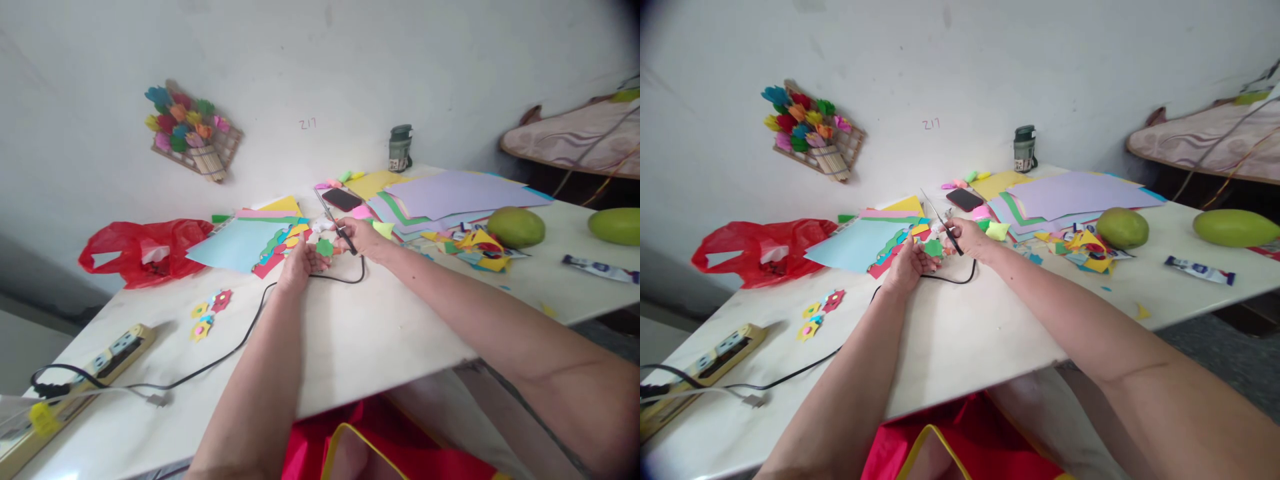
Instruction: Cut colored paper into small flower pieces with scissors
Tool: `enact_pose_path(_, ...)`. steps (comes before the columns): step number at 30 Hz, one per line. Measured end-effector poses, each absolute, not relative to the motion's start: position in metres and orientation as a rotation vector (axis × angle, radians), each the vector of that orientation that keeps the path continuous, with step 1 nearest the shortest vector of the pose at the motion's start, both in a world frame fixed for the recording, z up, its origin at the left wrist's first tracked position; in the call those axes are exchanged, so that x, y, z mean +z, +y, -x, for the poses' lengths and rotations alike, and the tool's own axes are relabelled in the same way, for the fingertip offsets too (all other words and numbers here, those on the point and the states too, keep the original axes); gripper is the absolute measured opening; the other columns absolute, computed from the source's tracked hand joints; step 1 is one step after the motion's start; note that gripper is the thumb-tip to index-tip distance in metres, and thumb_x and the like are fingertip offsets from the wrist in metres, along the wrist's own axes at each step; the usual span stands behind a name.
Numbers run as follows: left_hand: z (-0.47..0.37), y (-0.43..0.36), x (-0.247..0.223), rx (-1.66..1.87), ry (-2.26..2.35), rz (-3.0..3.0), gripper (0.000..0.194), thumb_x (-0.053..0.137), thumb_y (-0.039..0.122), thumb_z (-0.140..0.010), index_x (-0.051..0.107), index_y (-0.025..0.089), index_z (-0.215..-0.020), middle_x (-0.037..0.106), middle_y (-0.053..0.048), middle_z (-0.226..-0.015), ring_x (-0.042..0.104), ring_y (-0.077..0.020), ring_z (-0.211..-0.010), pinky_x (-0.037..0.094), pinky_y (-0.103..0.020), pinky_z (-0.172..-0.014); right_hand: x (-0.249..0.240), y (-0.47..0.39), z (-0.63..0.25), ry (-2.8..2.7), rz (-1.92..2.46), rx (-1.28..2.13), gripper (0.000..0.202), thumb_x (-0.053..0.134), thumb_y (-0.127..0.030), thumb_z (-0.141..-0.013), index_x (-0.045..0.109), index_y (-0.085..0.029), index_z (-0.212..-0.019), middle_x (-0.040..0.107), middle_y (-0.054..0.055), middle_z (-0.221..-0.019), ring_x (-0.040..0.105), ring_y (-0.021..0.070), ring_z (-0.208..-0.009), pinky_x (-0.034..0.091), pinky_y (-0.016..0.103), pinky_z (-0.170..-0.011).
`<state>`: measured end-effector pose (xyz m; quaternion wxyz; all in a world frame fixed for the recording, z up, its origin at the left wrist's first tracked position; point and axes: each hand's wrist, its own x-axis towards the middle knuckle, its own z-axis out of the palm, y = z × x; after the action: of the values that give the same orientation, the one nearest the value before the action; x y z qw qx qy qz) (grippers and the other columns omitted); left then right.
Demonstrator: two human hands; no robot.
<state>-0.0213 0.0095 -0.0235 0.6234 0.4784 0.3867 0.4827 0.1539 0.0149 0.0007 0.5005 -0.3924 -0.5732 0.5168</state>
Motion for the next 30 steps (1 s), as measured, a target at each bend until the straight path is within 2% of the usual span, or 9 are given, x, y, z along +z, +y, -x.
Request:
enact_pose_path(2, 0.022, 0.008, -0.023, 1.086, 0.876, -1.157, 0.054, 0.067, 0.068, -0.063, 0.054, 0.016, -0.073, 0.066, -0.005, -0.060, 0.060, -0.0132, -0.047, 0.047, -0.024, -0.051, 0.001, 0.015, -0.154, -1.387, 0.957, 1.243, 0.030, 0.069, 0.001, -0.060, 0.060, -0.015, -0.085, 0.059, -0.005, -0.056, 0.051, 0.0063, -0.045, 0.042, 0.018, -0.046)
enact_pose_path(5, 0.023, 0.007, -0.024, 1.065, 0.899, -1.227, 0.046, 0.081, 0.049, -0.055, 0.054, 0.016, -0.070, 0.068, -0.004, -0.062, 0.060, -0.0122, -0.048, 0.047, -0.023, -0.052, 0.000, 0.015, -0.154, -1.394, 0.952, 1.244, 0.031, 0.071, -0.001, -0.059, 0.061, -0.015, -0.085, 0.059, -0.005, -0.056, 0.050, 0.0066, -0.045, 0.042, 0.019, -0.046)
enact_pose_path(8, 0.023, 0.006, -0.025, 1.069, 0.914, -1.230, 0.042, 0.084, 0.040, -0.052, 0.053, 0.016, -0.067, 0.067, -0.003, -0.062, 0.061, -0.0117, -0.050, 0.047, -0.022, -0.053, -0.002, 0.017, -0.155, -1.410, 0.938, 1.245, 0.032, 0.074, -0.004, -0.058, 0.062, -0.016, -0.085, 0.059, -0.005, -0.057, 0.050, 0.0063, -0.045, 0.042, 0.019, -0.046)
enact_pose_path(12, 0.023, 0.006, -0.025, 1.060, 0.894, -1.240, 0.039, 0.084, 0.039, -0.054, 0.055, 0.015, -0.067, 0.067, -0.002, -0.062, 0.061, -0.0109, -0.050, 0.048, -0.022, -0.055, -0.002, 0.017, -0.156, -1.413, 0.908, 1.254, 0.033, 0.077, -0.008, -0.058, 0.060, -0.016, -0.085, 0.060, -0.004, -0.059, 0.051, 0.0062, -0.046, 0.044, 0.019, -0.047)
enact_pose_path(16, 0.024, 0.007, -0.027, 1.097, 0.895, -1.233, 0.036, 0.083, 0.037, -0.057, 0.056, 0.015, -0.068, 0.067, -0.001, -0.063, 0.063, -0.0116, -0.052, 0.050, -0.023, -0.057, -0.002, 0.017, -0.160, -1.413, 0.912, 1.240, 0.039, 0.083, -0.019, -0.058, 0.060, -0.016, -0.089, 0.060, -0.004, -0.058, 0.055, 0.0088, -0.049, 0.042, 0.019, -0.044)
enact_pose_path(18, 0.025, 0.008, -0.028, 1.137, 0.888, -1.239, 0.036, 0.083, 0.038, -0.059, 0.057, 0.015, -0.070, 0.068, -0.001, -0.064, 0.065, -0.0125, -0.055, 0.052, -0.024, -0.060, -0.002, 0.018, -0.164, -1.452, 0.941, 1.237, 0.039, 0.082, -0.023, -0.060, 0.059, -0.016, -0.091, 0.059, -0.004, -0.055, 0.057, 0.0101, -0.049, 0.039, 0.018, -0.041)
enact_pose_path(21, 0.025, 0.009, -0.028, 1.187, 0.854, -1.243, 0.037, 0.082, 0.039, -0.060, 0.058, 0.014, -0.073, 0.070, -0.003, -0.071, 0.068, -0.0140, -0.060, 0.054, -0.026, -0.066, -0.003, 0.021, -0.170, -1.536, 0.992, 1.259, 0.034, 0.079, -0.021, -0.065, 0.059, -0.015, -0.093, 0.059, -0.004, -0.055, 0.055, 0.0088, -0.046, 0.036, 0.018, -0.039)
enact_pose_path(25, 0.025, 0.009, -0.026, 1.225, 0.829, -1.191, 0.038, 0.083, 0.037, -0.060, 0.054, 0.015, -0.072, 0.072, -0.005, -0.075, 0.070, -0.0160, -0.065, 0.055, -0.028, -0.071, -0.002, 0.022, -0.176, -1.662, 1.036, 1.314, 0.028, 0.075, -0.019, -0.071, 0.060, -0.014, -0.094, 0.059, -0.003, -0.060, 0.054, 0.0074, -0.045, 0.041, 0.019, -0.042)
enact_pose_path(30, 0.025, 0.007, -0.023, 1.259, 0.798, -1.117, 0.038, 0.082, 0.035, -0.062, 0.052, 0.016, -0.076, 0.071, -0.004, -0.070, 0.072, -0.0198, -0.069, 0.056, -0.033, -0.075, 0.001, 0.020, -0.181, -1.849, 1.014, 1.392, 0.030, 0.077, -0.030, -0.070, 0.060, -0.014, -0.088, 0.060, -0.003, -0.060, 0.055, 0.0084, -0.049, 0.043, 0.020, -0.045)
